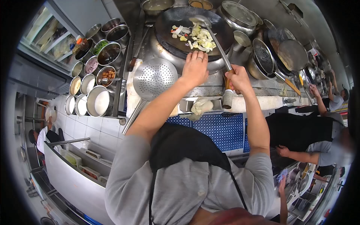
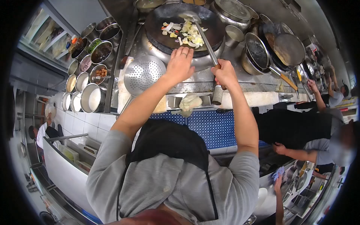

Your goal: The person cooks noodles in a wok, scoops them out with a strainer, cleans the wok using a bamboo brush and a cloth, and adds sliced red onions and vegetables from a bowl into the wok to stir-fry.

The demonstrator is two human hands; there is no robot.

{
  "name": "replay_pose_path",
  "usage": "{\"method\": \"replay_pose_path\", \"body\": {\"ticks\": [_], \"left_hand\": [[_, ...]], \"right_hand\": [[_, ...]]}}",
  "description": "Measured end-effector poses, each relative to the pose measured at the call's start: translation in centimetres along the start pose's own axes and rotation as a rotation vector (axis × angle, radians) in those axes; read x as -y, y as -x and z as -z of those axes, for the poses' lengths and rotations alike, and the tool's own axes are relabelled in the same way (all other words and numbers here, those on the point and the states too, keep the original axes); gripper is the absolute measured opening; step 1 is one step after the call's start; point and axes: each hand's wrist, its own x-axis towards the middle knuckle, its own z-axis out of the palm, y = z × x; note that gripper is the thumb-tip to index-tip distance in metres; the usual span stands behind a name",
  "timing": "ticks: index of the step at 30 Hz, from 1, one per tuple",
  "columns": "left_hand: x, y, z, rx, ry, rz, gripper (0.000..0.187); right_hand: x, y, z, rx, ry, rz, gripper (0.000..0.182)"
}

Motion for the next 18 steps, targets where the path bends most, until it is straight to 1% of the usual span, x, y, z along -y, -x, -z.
{"method": "replay_pose_path", "body": {"ticks": [2,3,4,5,6,7,9,10,11,13,14,15,17,18], "left_hand": [[-0.1,-1.7,1.2,0.061,0.045,0.061,0.049],[0.1,-2.3,0.3,0.022,0.042,0.077,0.041],[0.6,-2.8,-1.3,-0.018,0.037,0.092,0.034],[1.1,-3.5,-2.7,-0.059,0.029,0.106,0.027],[2.1,-3.8,-3.5,0.009,0.096,0.131,0.021],[2.6,-3.9,-4.3,-0.004,0.09,0.115,0.021],[3.2,-3.7,-5.6,-0.02,0.081,0.088,0.02],[3.1,-3.6,-5.9,-0.017,0.087,0.108,0.021],[3.0,-4.0,-5.7,0.052,0.088,0.15,0.021],[2.4,-4.6,-4.4,0.194,0.089,0.233,0.021],[2.0,-4.8,-3.6,0.19,0.108,0.263,0.022],[1.9,-5.0,-3.1,0.162,0.17,0.25,0.022],[2.1,-4.3,-2.5,0.115,0.297,0.228,0.024],[2.2,-3.5,-2.3,-0.051,0.307,0.2,0.026]], "right_hand": [[-0.8,0.3,0.7,0.014,-0.11,0.038,0.01],[-1.2,0.9,1.1,0.022,-0.166,0.055,0.009],[-1.4,1.6,1.7,0.061,-0.227,0.022,0.009],[-1.9,2.4,1.8,0.021,-0.253,0.042,0.009],[-2.6,3.3,1.5,-0.02,-0.278,0.061,0.011],[-3.4,4.0,1.1,-0.059,-0.304,0.079,0.014],[-6.1,4.9,-0.8,-0.104,-0.398,0.1,0.026],[-7.8,4.8,-1.9,-0.093,-0.448,0.043,0.032],[-9.9,4.1,-3.0,-0.086,-0.443,0.021,0.03],[-11.2,3.9,-4.0,-0.107,-0.344,-0.019,0.025],[-13.2,3.1,-4.9,-0.106,-0.292,0.015,0.024],[-13.3,3.0,-5.3,-0.102,-0.238,0.05,0.024],[-14.1,3.3,-5.3,-0.095,-0.248,0.029,0.023],[-14.0,3.3,-4.8,-0.094,-0.257,0.035,0.023]]}}
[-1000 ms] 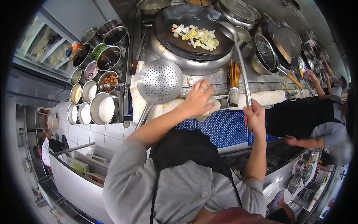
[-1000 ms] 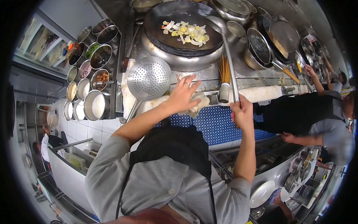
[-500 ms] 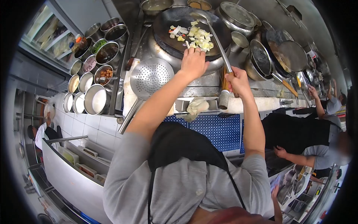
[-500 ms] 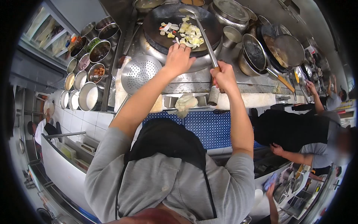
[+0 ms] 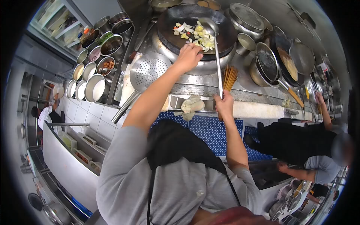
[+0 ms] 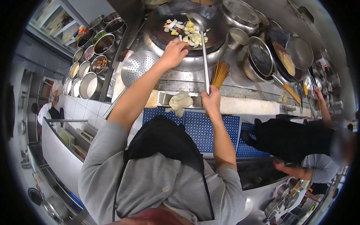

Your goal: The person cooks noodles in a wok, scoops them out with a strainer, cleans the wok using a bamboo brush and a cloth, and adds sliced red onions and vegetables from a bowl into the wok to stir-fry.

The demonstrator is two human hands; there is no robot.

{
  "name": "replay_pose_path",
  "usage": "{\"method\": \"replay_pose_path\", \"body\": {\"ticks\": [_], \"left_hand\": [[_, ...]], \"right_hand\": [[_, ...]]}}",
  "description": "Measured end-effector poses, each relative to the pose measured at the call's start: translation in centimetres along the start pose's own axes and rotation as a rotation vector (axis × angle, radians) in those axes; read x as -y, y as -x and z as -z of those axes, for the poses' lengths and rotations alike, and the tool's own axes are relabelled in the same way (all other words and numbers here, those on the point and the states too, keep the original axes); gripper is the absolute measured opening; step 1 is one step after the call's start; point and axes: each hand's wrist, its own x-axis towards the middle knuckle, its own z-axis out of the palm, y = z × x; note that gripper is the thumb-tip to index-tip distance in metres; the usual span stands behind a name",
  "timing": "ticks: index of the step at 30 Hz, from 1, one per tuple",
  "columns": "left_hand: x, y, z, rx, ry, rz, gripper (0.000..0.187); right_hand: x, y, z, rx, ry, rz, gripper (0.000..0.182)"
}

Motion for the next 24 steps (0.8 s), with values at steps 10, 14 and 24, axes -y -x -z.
{"method": "replay_pose_path", "body": {"ticks": [10,14,24], "left_hand": [[4.4,28.5,11.4,-0.057,-0.631,0.508,0.056],[6.4,33.3,13.9,0.205,-0.667,0.89,0.06],[7.5,30.7,17.8,-0.142,-0.613,0.479,0.042]], "right_hand": [[4.1,-0.9,4.6,0.181,-0.419,-0.041,0.025],[3.0,-0.1,2.8,0.145,-0.336,-0.089,0.018],[5.0,4.7,-1.5,0.368,-0.22,-0.056,0.017]]}}
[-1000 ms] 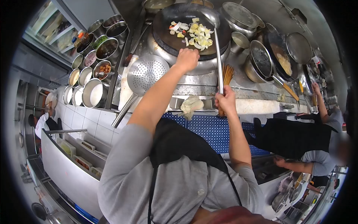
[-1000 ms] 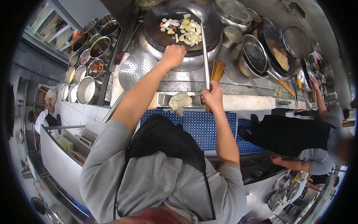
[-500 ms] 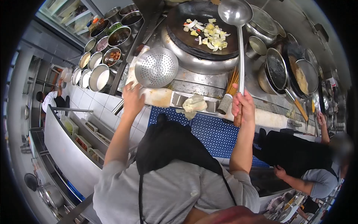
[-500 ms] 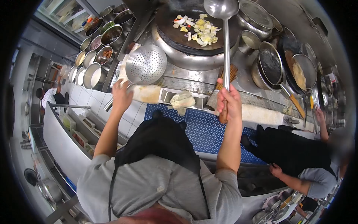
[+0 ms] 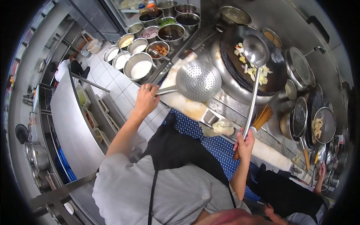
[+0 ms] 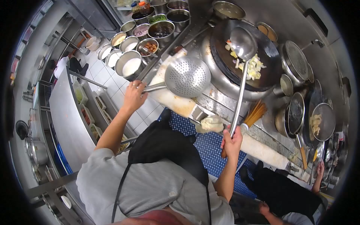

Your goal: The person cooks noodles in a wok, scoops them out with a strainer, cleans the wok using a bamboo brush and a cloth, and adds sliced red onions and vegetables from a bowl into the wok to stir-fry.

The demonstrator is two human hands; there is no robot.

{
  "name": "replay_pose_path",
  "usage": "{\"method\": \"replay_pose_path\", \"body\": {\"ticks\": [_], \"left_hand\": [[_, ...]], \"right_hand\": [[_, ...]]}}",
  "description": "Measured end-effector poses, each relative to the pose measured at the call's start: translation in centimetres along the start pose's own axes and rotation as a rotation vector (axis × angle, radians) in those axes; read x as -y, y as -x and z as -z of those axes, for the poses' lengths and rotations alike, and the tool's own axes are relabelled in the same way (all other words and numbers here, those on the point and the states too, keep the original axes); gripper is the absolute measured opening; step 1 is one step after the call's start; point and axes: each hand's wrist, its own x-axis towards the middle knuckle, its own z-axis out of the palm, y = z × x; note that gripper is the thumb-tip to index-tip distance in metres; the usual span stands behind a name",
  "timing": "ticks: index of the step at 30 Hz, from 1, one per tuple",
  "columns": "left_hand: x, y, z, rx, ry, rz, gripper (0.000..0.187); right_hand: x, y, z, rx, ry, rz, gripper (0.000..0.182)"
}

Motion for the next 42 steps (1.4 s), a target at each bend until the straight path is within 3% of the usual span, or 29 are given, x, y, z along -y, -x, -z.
{"method": "replay_pose_path", "body": {"ticks": [4,8,11,15,17,22,26,30,36,39,41,42], "left_hand": [[0.4,-5.5,2.7,-0.196,0.263,-0.113,0.023],[6.0,-14.4,4.1,-0.346,0.384,-0.12,0.013],[12.6,-22.8,3.8,-0.405,0.494,0.003,0.015],[22.1,-35.5,1.5,-0.516,0.354,0.103,0.024],[25.5,-41.2,-0.1,-0.529,0.249,0.14,0.029],[29.3,-51.8,-2.5,-0.168,0.021,0.236,0.041],[29.2,-55.5,-3.1,0.104,-0.042,0.362,0.043],[29.2,-57.0,-3.3,0.168,-0.052,0.405,0.05],[30.1,-56.7,-1.7,0.075,0.146,0.433,0.065],[30.6,-57.0,1.7,-0.229,0.154,0.335,0.061],[31.6,-57.5,4.3,-0.618,0.086,0.236,0.043],[31.2,-57.0,8.3,-0.554,0.209,0.224,0.041]], "right_hand": [[1.0,-1.4,-5.0,0.087,0.081,-0.013,0.018],[2.8,-3.7,-10.8,0.183,0.055,-0.053,0.016],[3.7,-5.1,-14.5,0.201,0.058,-0.08,0.017],[4.5,-6.7,-17.7,0.175,0.091,-0.091,0.018],[5.7,-6.9,-19.2,0.135,0.093,-0.122,0.02],[6.3,-7.1,-21.9,0.043,0.139,-0.165,0.021],[8.2,-7.0,-24.0,-0.018,0.192,-0.228,0.021],[8.1,-7.1,-24.9,-0.051,0.219,-0.257,0.022],[8.4,-8.1,-25.8,-0.043,0.245,-0.249,0.023],[8.2,-9.0,-25.9,-0.025,0.241,-0.222,0.022],[8.0,-9.6,-25.8,0.008,0.236,-0.181,0.021],[8.0,-9.8,-26.1,0.002,0.198,-0.178,0.02]]}}
